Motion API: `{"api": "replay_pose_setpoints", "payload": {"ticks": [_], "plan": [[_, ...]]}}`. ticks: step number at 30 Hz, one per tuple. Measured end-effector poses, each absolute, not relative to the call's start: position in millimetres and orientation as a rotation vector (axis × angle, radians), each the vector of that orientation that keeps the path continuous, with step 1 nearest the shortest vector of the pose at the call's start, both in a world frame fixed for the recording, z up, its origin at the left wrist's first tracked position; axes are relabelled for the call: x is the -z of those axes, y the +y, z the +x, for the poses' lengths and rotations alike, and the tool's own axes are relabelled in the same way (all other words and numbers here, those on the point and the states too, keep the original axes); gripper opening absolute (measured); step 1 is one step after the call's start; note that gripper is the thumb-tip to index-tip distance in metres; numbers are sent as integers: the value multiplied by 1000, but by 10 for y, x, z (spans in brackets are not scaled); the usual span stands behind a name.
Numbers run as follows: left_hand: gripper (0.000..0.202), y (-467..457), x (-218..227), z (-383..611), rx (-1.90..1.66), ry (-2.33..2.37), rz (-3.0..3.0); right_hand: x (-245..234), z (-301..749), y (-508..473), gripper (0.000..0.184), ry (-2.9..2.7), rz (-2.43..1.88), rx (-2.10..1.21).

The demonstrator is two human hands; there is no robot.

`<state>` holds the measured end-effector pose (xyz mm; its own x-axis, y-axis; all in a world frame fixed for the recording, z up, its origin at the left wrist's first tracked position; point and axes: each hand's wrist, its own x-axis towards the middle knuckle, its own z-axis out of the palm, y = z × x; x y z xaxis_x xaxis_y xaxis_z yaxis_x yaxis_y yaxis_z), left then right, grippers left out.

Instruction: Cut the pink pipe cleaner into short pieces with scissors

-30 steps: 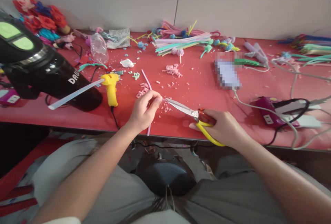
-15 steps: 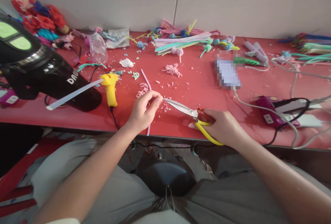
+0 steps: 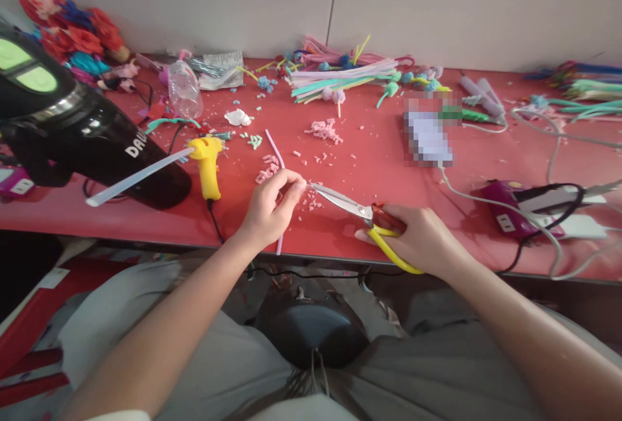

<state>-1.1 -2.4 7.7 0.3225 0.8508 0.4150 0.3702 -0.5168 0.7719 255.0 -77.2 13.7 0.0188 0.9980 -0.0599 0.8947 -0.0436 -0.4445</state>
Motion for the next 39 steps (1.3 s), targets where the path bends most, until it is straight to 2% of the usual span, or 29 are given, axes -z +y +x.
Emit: {"api": "replay_pose_setpoints", "payload": {"ticks": [21, 29, 39], "plan": [[24, -32, -77, -7, -1134, 1065, 1999, -127, 2545, -744, 67, -1930, -1999, -496], [22, -33, -67, -10, -1134, 1079, 2039, -139, 2554, -775, 59, -1960, -1981, -520], [22, -33, -69, -5, -1133, 1087, 2042, -130, 2546, -741, 66, -1945, -1991, -515]]}}
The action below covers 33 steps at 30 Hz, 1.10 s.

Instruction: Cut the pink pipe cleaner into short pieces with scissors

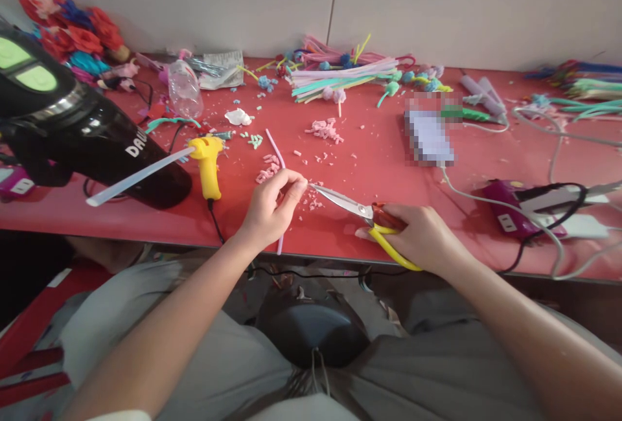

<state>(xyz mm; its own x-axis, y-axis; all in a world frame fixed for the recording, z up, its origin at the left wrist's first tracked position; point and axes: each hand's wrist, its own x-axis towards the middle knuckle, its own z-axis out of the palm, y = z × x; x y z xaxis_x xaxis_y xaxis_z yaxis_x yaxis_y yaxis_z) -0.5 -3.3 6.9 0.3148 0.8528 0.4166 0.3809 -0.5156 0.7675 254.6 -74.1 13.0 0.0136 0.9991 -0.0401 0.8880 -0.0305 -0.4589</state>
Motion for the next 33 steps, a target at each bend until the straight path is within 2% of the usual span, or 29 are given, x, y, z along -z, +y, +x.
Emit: {"api": "replay_pose_setpoints", "payload": {"ticks": [13, 33], "plan": [[23, -31, -77, -6, -1141, 1053, 2047, -150, 2554, -780, 60, -1930, -2034, -551], [21, -20, -67, 2, -1157, 1055, 2068, -120, 2537, -726, 68, -1933, -2046, -530]]}}
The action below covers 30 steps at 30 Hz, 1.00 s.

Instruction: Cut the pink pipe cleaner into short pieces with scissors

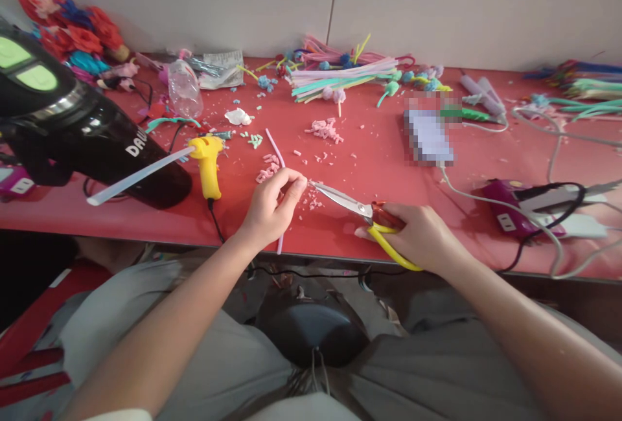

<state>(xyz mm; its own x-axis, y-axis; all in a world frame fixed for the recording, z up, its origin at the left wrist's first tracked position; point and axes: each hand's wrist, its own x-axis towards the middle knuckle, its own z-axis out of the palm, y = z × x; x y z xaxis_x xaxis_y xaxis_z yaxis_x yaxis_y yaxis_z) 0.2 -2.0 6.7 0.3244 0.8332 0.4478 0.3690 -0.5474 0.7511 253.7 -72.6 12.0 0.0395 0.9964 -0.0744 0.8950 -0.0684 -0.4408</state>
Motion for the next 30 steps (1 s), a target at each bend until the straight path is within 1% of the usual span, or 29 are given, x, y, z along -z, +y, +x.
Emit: {"api": "replay_pose_setpoints", "payload": {"ticks": [10, 26, 30], "plan": [[20, -18, -58, -3, -1151, 1049, 2063, -126, 2568, -765, 62, -1918, -2029, -547], [23, -22, -64, 2, -1130, 1053, 2035, -125, 2555, -734, 68, -1916, -2051, -549], [23, -21, -58, -6, -1131, 1055, 2030, -116, 2566, -746, 67, -1892, -2044, -555]]}}
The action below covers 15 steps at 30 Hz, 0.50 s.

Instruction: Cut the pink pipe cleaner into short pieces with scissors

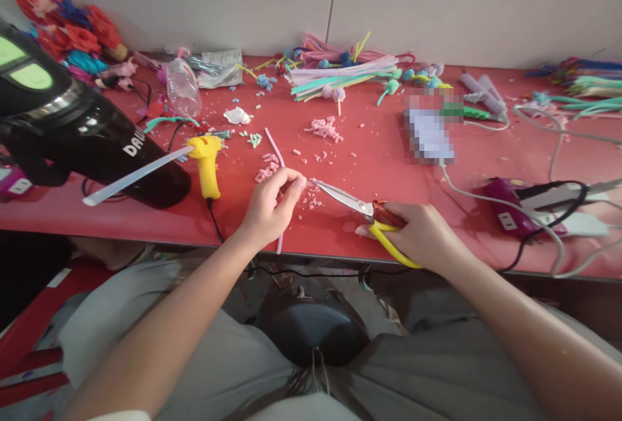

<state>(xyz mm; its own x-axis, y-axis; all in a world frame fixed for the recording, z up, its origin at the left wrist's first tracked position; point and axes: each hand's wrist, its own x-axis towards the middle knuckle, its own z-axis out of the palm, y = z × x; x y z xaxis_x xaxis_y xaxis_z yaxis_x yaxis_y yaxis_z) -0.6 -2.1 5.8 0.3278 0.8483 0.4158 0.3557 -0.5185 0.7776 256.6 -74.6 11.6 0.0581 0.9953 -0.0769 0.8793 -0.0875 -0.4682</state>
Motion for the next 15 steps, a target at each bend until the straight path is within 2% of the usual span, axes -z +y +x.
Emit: {"api": "replay_pose_setpoints", "payload": {"ticks": [6, 15], "plan": [[25, -25, -50, -5, -1123, 1063, 2024, -138, 2562, -764, 63, -1920, -2048, -555], [24, -21, -67, 0, -1130, 1056, 2032, -139, 2538, -744, 66, -1933, -2065, -538]]}}
